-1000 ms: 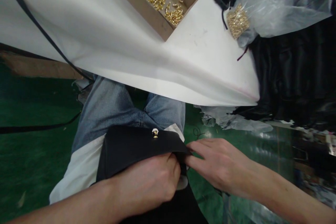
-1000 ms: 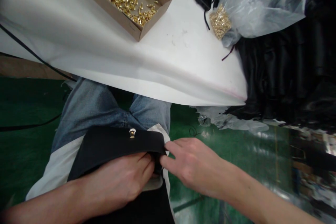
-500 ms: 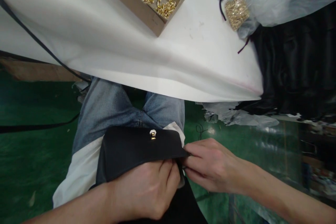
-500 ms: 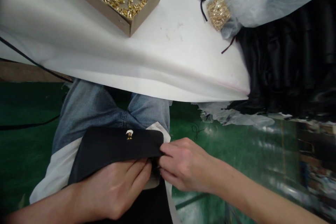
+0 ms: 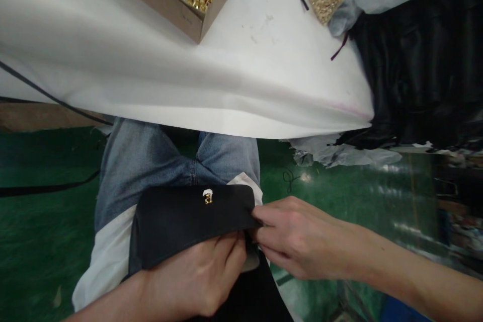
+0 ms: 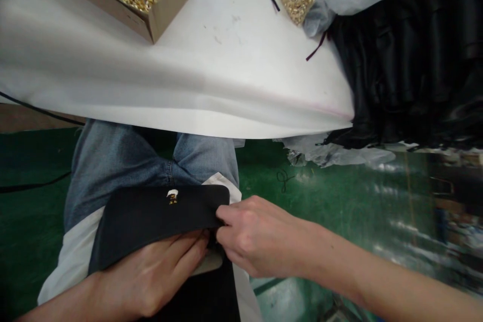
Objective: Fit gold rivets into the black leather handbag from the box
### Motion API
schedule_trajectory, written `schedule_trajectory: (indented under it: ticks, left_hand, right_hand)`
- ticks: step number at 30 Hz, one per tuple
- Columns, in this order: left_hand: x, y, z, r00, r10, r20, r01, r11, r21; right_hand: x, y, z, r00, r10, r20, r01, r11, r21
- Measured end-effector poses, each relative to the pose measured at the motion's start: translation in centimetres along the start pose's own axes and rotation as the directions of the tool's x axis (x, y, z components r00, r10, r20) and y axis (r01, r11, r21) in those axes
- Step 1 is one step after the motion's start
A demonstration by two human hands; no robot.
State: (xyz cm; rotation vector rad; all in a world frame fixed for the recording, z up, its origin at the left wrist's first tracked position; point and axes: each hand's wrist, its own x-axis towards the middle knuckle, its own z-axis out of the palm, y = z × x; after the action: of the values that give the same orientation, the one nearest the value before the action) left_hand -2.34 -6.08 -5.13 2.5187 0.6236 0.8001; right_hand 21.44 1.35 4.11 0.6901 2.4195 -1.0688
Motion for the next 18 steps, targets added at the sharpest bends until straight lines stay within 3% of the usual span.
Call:
schedule_trajectory:
  ticks: [4,8,14,18]
  left_hand:
    - [-0.4,0.2,0.0,0.997,-0.055,0.063,0.060,0.995,-0.078]
    - [-0.3,0.1,-0.1,0.994,-0.067,0.086,0.075,0.993,-0.092]
    - [0.0,-0.1,0.2,0.995,-0.100,-0.018,0.097,0.987,-0.129]
    - [-0.1,-0.5,0.4,0.991,-0.124,-0.046,0.117,0.984,-0.135]
  right_hand:
    - [0.0,-0.8,-1.0,0.993,0.096,0.065,-0.103,0.989,0.105]
    - [0.1,-1.3,-1.5,0.994,0.079,0.080,-0.082,0.996,0.035]
    - [-0.2,-0.8,-1.3,0.991,0.119,0.064,-0.124,0.989,0.083]
    - [-0.7,0.5,-1.3,0.997,0.061,0.042,-0.067,0.987,0.145]
